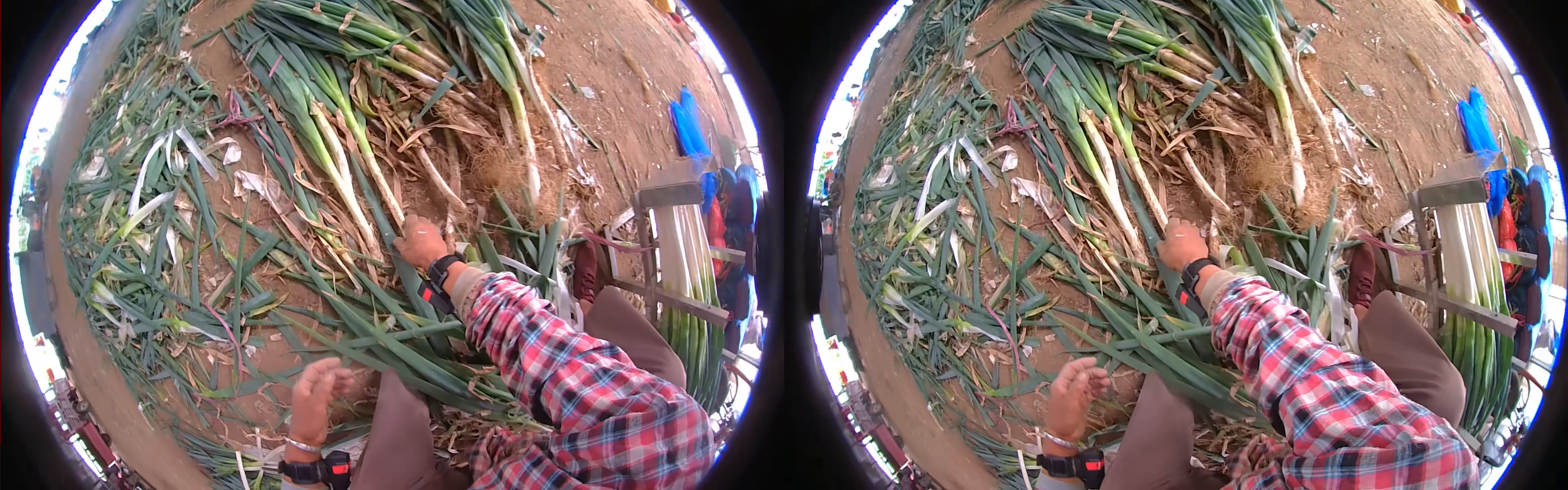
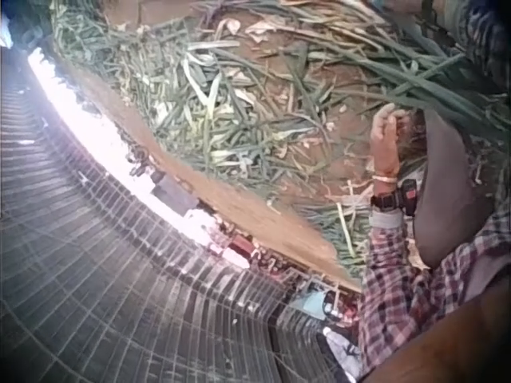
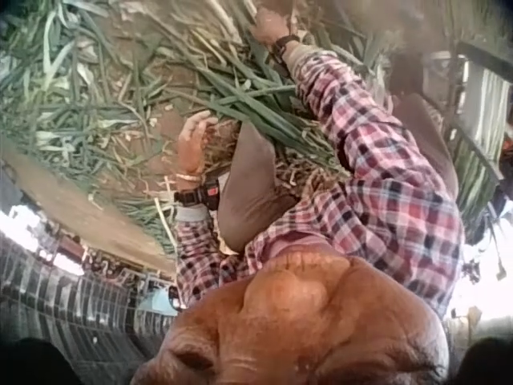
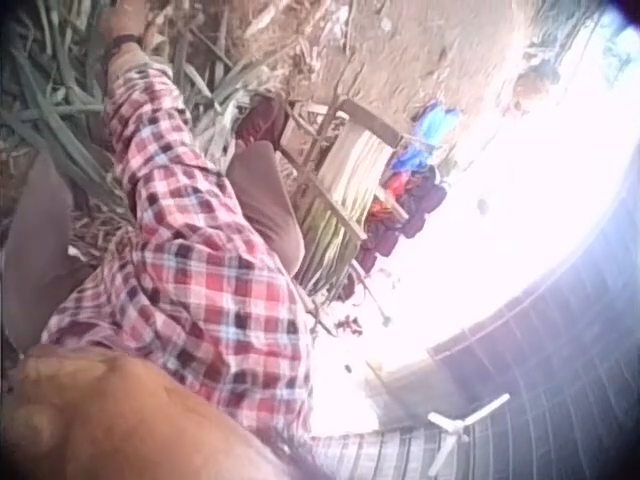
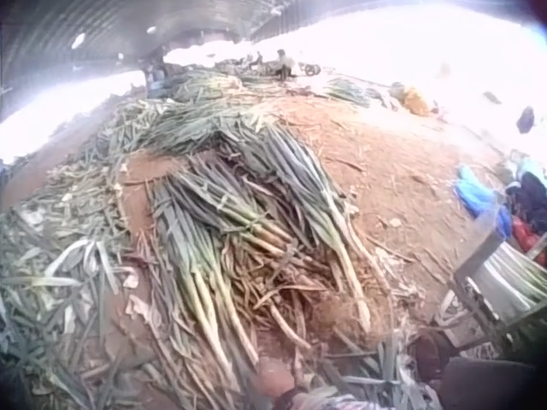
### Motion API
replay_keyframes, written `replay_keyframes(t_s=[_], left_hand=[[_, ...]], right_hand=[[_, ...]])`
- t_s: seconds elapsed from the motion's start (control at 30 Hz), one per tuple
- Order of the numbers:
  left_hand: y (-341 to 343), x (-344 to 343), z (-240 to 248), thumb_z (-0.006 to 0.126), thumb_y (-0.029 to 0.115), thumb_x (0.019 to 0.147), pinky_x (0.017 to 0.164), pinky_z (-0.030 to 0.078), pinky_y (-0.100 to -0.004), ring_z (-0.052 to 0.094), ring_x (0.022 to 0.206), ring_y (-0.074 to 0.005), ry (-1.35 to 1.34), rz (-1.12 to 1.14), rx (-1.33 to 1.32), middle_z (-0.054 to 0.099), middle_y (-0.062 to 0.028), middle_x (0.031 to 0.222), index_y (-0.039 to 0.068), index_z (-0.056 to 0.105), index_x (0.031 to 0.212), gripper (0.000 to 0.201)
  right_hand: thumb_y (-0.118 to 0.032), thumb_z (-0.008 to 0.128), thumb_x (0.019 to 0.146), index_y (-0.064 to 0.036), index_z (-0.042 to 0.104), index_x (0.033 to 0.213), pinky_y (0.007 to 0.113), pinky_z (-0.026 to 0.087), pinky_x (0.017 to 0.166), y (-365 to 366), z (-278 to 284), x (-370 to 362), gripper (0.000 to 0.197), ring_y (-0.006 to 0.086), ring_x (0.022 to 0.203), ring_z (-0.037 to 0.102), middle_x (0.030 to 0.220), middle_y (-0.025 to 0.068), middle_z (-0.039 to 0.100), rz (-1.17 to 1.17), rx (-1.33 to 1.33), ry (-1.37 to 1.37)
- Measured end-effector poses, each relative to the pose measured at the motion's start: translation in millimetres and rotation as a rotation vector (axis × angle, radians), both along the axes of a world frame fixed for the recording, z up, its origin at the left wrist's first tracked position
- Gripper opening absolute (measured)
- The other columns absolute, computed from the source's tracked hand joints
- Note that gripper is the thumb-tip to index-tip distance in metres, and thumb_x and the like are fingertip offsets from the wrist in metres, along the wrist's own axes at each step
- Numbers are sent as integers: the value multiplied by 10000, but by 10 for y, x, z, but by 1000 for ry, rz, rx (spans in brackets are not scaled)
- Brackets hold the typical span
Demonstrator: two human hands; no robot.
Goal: Cleaning, peeling, and sorting leeks in an outdoor agricultural processing area.
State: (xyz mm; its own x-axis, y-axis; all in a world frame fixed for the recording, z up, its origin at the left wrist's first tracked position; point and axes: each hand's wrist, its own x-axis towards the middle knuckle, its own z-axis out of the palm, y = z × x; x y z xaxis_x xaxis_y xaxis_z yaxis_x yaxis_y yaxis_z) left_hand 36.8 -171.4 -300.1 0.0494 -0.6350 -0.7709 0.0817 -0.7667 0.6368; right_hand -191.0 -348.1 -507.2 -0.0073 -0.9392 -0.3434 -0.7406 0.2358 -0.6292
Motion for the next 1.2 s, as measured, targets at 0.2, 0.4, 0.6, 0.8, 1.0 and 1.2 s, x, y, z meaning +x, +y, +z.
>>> replay_keyframes(t_s=[0.2,0.4,0.6,0.8,1.0,1.2], left_hand=[[-209,-162,128,459,151,977,764,521,-299,637,875,-195,43,-25,-36,636,-115,1018,-10,511,1186,269],[-564,-535,695,490,284,982,754,558,-337,629,994,-198,203,146,-193,635,-116,1078,-1,503,1191,354],[-407,-872,909,501,383,969,797,525,-393,630,941,-210,480,320,-230,649,-56,1015,94,549,1161,350],[307,-988,1741,535,361,952,800,546,-379,639,947,-187,535,351,-527,647,-27,1044,116,562,1181,336],[618,-1380,2319,544,250,957,861,509,-407,599,1003,-210,486,228,-760,607,-51,1128,78,505,1269,358],[910,-1611,2450,555,155,941,841,525,-359,594,1010,-188,354,165,-880,595,-54,1145,71,458,1309,390]], right_hand=[[-223,558,855,38,522,1043,399,504,681,56,697,-11,324,264,746,617,777,158,611,-77,207,-682],[-245,483,974,-16,488,1062,324,427,682,1447,2706,-829,246,141,762,472,812,46,478,270,439,-995],[-240,525,949,-8,469,1100,436,437,683,2652,3536,-1625,282,363,771,574,773,189,516,628,214,-753],[-238,564,910,-33,491,1072,456,456,698,3202,3313,-1984,271,402,784,575,761,210,540,785,-13,-305],[-214,633,892,-1,549,1167,346,496,723,2815,3786,-1403,358,189,820,593,959,125,602,557,-383,-766],[-163,654,862,6,556,1163,303,482,787,2568,4229,-1080,359,142,913,581,993,82,621,406,-174,-1024]])
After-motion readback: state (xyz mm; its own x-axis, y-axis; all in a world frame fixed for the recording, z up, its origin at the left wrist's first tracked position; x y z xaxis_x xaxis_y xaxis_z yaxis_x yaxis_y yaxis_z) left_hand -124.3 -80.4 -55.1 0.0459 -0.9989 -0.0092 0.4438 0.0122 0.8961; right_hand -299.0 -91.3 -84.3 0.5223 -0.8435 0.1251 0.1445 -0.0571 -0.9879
